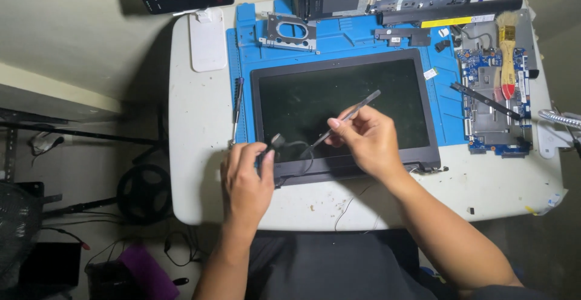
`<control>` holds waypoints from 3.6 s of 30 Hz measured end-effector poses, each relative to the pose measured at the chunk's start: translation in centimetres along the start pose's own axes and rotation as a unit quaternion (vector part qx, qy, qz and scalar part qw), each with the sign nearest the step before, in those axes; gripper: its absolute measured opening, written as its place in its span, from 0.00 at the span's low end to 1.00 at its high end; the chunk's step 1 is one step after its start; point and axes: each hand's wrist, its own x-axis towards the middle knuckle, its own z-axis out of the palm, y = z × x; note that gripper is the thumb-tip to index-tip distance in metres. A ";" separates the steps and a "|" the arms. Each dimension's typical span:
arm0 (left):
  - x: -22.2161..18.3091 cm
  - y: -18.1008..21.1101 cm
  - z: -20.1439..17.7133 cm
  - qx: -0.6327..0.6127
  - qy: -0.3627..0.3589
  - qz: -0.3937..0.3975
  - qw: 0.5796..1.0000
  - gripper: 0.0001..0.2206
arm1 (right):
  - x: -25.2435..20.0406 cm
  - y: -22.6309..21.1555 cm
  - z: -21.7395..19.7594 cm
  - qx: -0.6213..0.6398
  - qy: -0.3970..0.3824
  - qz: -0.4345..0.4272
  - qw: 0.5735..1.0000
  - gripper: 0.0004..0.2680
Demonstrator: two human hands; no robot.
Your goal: Disassembling a laptop display panel by removing the plastic bezel and unscrewing the LCD screen from the lid.
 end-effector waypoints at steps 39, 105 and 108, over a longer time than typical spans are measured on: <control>-1.9 -3.1 -0.2 -0.073 -0.105 -0.167 0.978 0.13 | -0.7 -2.9 3.9 -0.547 -0.298 -0.245 0.743 0.15; 2.5 -3.2 7.0 0.254 0.013 -0.033 0.967 0.08 | 6.8 -2.5 8.8 -0.546 -0.230 -0.137 0.794 0.06; 2.6 -3.8 7.3 0.233 0.007 -0.031 0.972 0.08 | 6.9 -3.6 9.0 -0.556 -0.239 -0.136 0.785 0.06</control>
